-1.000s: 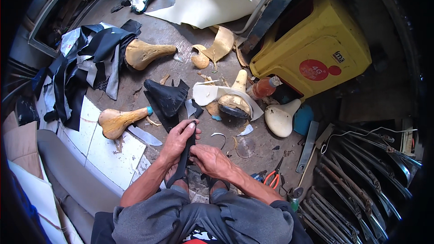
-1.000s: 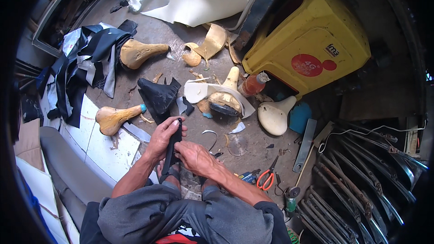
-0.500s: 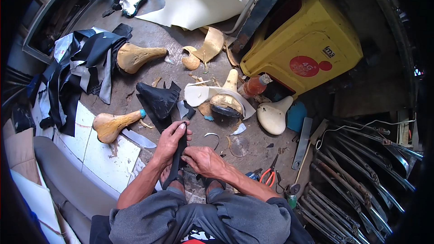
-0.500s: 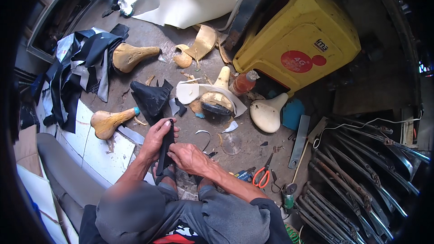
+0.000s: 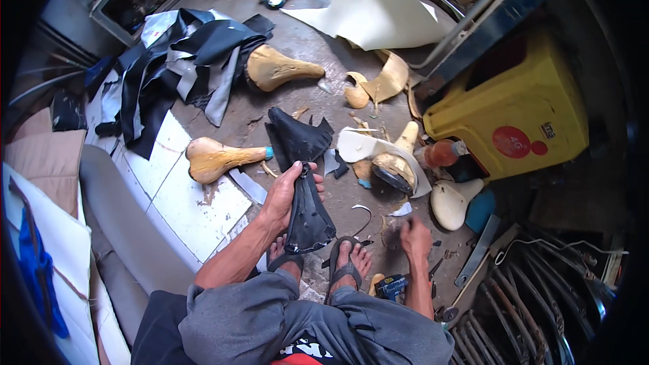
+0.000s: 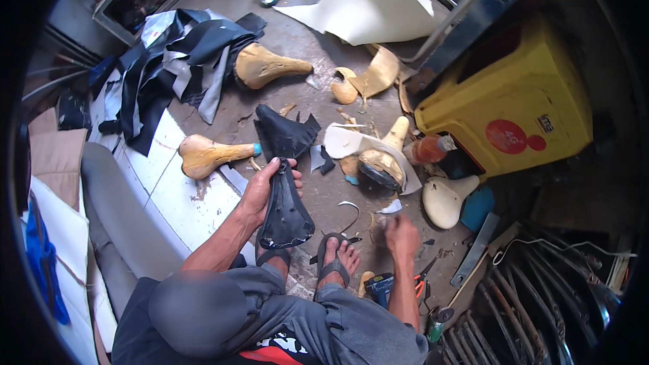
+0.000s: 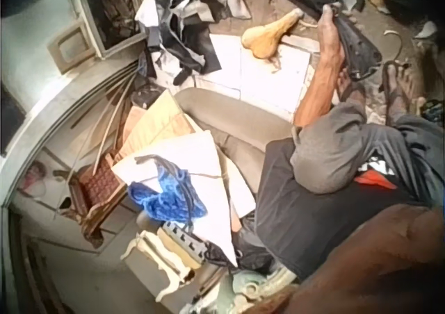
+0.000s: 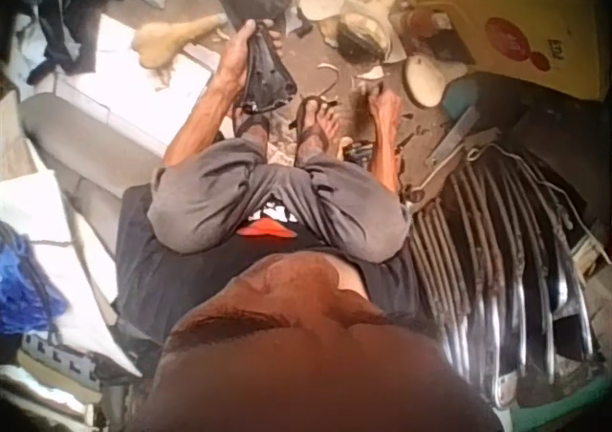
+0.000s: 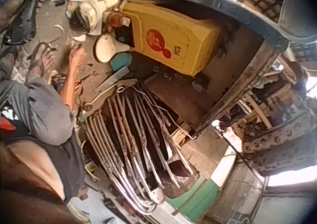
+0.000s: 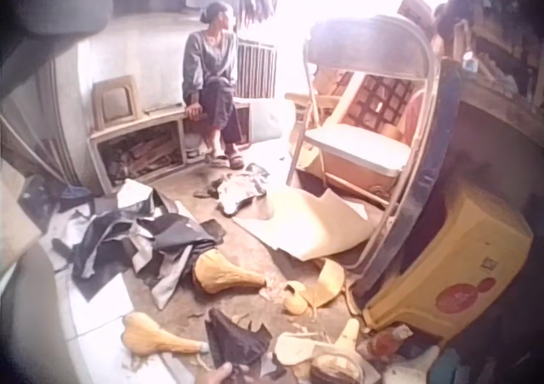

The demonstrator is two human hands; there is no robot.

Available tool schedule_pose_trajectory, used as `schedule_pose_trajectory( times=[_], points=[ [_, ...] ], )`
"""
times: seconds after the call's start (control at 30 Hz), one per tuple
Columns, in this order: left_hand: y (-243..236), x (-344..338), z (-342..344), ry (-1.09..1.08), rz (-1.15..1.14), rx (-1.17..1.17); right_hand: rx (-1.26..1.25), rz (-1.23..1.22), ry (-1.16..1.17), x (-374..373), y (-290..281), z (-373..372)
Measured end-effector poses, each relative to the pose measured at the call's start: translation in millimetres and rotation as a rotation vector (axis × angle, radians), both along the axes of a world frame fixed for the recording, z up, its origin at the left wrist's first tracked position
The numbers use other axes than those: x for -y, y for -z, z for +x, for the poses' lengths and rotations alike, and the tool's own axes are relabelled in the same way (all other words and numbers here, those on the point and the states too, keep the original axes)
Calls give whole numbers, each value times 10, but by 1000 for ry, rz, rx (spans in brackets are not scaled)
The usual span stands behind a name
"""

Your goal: The person reupholsters a bicycle seat by stretching black fabric over the seat frame, applying adhesive with a small brush, and trimming the excess fabric with shears.

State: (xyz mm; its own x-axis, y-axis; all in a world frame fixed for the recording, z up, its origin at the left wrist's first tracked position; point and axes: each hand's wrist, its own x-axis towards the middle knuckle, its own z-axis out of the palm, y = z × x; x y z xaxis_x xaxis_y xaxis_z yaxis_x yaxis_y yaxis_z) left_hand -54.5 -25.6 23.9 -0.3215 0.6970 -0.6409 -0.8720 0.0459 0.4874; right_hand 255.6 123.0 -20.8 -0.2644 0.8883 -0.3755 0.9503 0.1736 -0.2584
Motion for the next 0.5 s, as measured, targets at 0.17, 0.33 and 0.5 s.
schedule_pose_trajectory(
  times=[0.17, 0.33, 0.5],
  points=[
    [38, 40, -70, -15, 16, 30, 200, 60, 186, -57, 443, 777],
    [-17, -8, -53, -7, 5, 10, 105, 169, 120, 71, 227, 519],
    [-48, -44, 6, 1, -20, -95, -480, -487, -207, 459, -730, -663]
  ],
)
